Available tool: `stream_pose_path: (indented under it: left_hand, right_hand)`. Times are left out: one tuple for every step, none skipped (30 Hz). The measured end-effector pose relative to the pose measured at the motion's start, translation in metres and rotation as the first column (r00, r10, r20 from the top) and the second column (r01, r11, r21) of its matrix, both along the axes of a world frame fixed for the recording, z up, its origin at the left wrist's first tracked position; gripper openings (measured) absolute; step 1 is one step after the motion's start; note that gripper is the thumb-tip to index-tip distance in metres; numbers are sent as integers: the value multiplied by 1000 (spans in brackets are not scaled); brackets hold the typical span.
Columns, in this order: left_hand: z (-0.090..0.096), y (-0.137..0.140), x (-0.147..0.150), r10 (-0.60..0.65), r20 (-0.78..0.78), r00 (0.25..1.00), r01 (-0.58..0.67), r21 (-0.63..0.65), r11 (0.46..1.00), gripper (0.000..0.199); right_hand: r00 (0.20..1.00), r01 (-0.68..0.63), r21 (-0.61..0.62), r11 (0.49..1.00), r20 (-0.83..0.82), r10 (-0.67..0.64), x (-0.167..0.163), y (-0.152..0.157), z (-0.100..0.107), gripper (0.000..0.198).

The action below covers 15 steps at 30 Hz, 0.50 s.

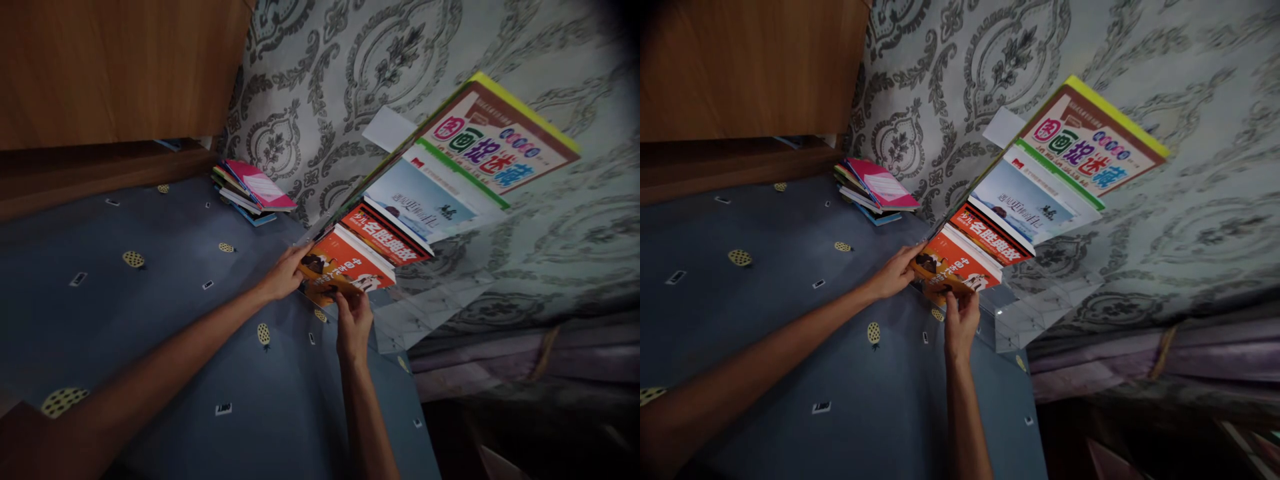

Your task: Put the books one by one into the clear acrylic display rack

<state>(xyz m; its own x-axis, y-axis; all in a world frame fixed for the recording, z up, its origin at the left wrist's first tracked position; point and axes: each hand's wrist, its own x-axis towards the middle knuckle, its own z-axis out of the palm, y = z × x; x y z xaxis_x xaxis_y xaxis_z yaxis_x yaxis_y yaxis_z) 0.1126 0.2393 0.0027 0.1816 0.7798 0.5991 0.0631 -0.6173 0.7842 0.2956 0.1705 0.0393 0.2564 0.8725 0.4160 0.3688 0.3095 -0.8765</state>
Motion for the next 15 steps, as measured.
stream_pose_path:
  left_hand:
    - [0,0,0,2,-5,1000,-2,-4,1000,82]
    - [0,-1,0,3,-13,1000,-3,-10,1000,81]
    - [0,-1,0,4,-23,1000,-4,-14,1000,81]
    - [0,-1,0,3,-33,999,-3,-15,1000,80]
    - [0,-1,0,-2,-40,999,2,-12,1000,81]
    - [1,-1,-1,-11,-43,999,11,-7,1000,82]
    - [2,-1,-3,-24,-41,999,24,-1,1000,83]
    - [3,0,-5,-39,-31,999,39,2,999,84]
    - [5,2,-9,-56,-15,998,56,0,998,85]
    - [7,4,-13,-70,8,998,70,-14,997,86]
    - [9,7,-17,-75,34,997,76,-41,996,86]
    - [11,9,-22,-66,62,996,72,-89,993,85]
    - [12,12,-27,-45,89,995,58,-148,987,83]
    - [13,14,-31,-17,108,994,40,-209,977,81]
    - [14,17,-34,11,120,993,21,-261,965,77]
  right_hand:
    - [1000,3,-1,1000,3,-3,0,0,0,43]
    - [1000,8,1,1000,3,-8,0,0,0,43]
    - [1000,12,2,1000,-1,-12,0,1,-1,42]
    - [1000,15,3,1000,-9,-15,0,1,-1,42]
    - [1000,16,3,1000,-21,-16,0,2,-1,42]
    - [999,17,5,1000,-35,-16,0,2,-2,42]
    - [999,18,10,1000,-49,-17,0,3,-2,41]
    - [998,20,16,1000,-58,-19,0,4,-2,41]
    - [998,25,24,999,-65,-23,0,5,-2,40]
    - [997,32,32,999,-72,-30,1,5,-2,40]
    - [996,40,38,998,-80,-37,2,6,-3,41]
    - [995,49,42,998,-86,-45,3,6,-3,41]
    - [995,57,43,997,-89,-53,4,6,-3,41]
    - [995,62,41,997,-86,-59,6,5,-4,41]
    - [995,62,36,997,-78,-59,8,5,-5,42]
